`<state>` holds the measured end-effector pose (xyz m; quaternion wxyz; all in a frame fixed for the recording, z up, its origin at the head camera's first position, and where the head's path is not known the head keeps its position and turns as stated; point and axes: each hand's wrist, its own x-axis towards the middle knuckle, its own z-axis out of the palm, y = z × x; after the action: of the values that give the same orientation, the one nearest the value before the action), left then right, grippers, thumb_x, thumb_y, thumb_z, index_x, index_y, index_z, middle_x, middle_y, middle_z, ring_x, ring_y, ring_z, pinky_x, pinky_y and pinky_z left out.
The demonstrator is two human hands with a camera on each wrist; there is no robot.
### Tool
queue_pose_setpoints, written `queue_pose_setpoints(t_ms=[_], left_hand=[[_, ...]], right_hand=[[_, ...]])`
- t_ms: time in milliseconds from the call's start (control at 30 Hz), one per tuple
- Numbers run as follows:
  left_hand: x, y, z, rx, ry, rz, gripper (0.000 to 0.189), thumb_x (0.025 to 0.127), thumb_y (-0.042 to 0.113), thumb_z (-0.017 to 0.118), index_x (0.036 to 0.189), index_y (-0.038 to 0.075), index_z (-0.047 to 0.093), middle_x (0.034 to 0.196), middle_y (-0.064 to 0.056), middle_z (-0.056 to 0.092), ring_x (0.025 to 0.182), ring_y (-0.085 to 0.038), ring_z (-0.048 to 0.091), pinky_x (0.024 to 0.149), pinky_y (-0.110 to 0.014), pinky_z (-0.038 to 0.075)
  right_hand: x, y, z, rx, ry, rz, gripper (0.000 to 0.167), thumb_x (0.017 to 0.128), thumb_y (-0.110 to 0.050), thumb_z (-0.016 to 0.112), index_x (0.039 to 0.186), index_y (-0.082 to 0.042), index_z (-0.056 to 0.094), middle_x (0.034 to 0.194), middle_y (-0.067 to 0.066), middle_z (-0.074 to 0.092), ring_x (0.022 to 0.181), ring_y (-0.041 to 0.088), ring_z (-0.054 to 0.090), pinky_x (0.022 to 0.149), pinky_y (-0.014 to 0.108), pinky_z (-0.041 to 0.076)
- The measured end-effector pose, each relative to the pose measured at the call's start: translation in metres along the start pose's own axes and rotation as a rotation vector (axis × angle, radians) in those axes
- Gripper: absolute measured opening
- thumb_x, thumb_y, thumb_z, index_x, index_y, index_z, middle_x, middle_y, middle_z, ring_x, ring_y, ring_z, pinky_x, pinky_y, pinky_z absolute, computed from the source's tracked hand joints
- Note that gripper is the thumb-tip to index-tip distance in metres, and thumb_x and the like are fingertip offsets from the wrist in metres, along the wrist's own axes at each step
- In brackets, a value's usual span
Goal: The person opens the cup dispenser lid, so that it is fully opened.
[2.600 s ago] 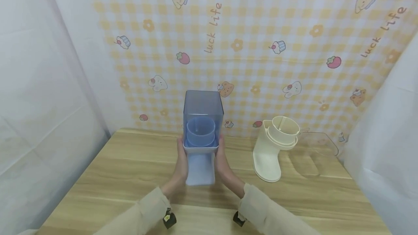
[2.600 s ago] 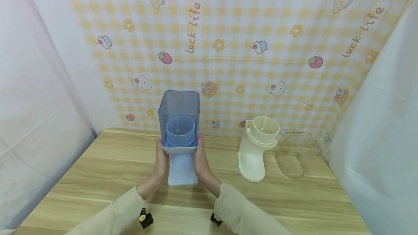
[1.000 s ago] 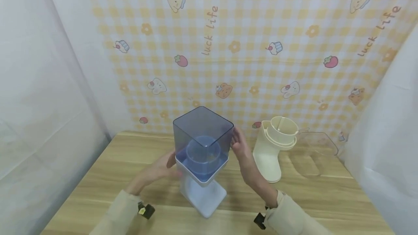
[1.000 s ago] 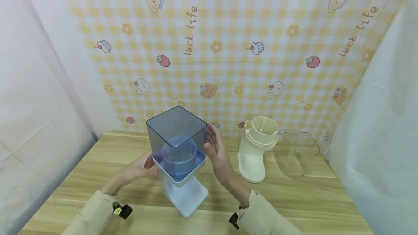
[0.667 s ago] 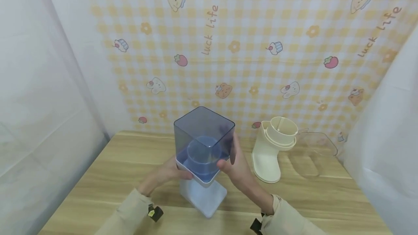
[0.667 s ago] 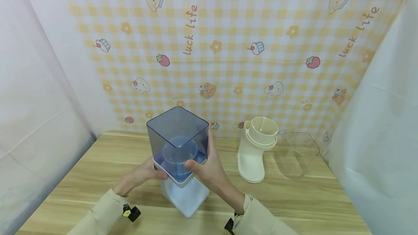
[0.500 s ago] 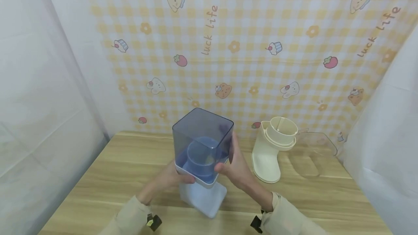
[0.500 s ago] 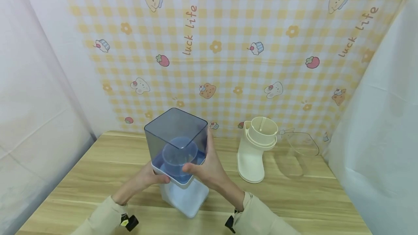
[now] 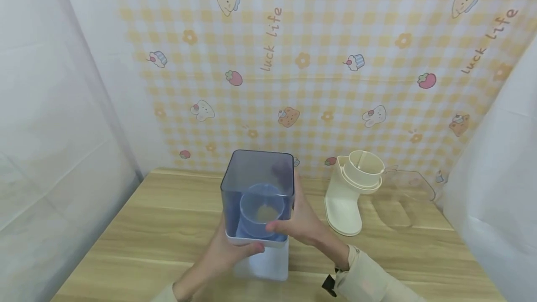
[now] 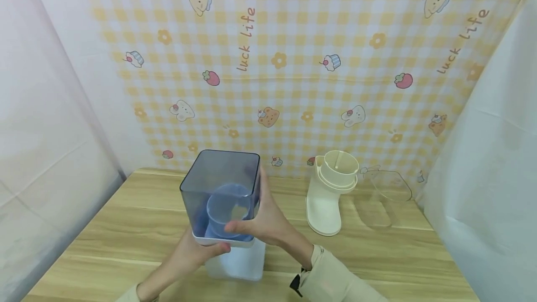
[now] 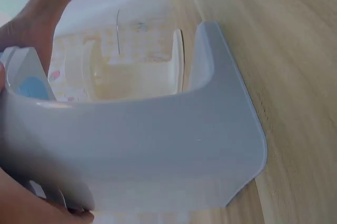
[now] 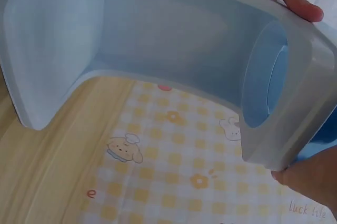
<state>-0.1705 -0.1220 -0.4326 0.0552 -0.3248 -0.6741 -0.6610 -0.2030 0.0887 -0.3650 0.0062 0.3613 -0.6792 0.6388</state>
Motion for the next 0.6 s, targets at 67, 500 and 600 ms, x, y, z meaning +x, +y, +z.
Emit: queue_pose_setpoints(t_ms=[67, 500, 600], left_hand=[[-0.002, 0.000, 0.002, 0.036, 0.039, -0.006, 0.105, 0.077, 0.001, 0.084, 0.155, 0.018, 0.016, 0.140, -0.010, 0.049, 0.122, -0.024, 0.058, 0.102, -0.032, 0.050], [-0.002, -0.029, -0.024, 0.076, -0.118, 0.197, 0.078, 0.081, 0.004, 0.079, 0.144, 0.005, 0.035, 0.129, 0.004, 0.061, 0.113, -0.012, 0.063, 0.099, -0.031, 0.052], [0.000, -0.034, -0.021, 0.053, -0.104, 0.218, 0.079, 0.078, 0.000, 0.078, 0.144, 0.007, 0.035, 0.128, 0.005, 0.061, 0.111, -0.012, 0.064, 0.098, -0.031, 0.052]], right_hand=[[0.000, 0.001, -0.001, 0.024, -0.024, 0.001, 0.118, 0.074, -0.061, 0.081, 0.157, -0.030, 0.003, 0.145, 0.013, 0.042, 0.128, 0.032, 0.050, 0.106, 0.038, 0.046], [-0.001, 0.001, 0.006, -0.057, 0.035, 0.044, 0.117, 0.076, -0.064, 0.077, 0.158, -0.035, -0.001, 0.158, 0.003, 0.029, 0.141, 0.026, 0.038, 0.115, 0.049, 0.035], [-0.001, 0.001, 0.004, -0.072, 0.051, 0.041, 0.118, 0.075, -0.065, 0.077, 0.158, -0.035, -0.002, 0.160, 0.002, 0.025, 0.144, 0.027, 0.035, 0.115, 0.056, 0.031]])
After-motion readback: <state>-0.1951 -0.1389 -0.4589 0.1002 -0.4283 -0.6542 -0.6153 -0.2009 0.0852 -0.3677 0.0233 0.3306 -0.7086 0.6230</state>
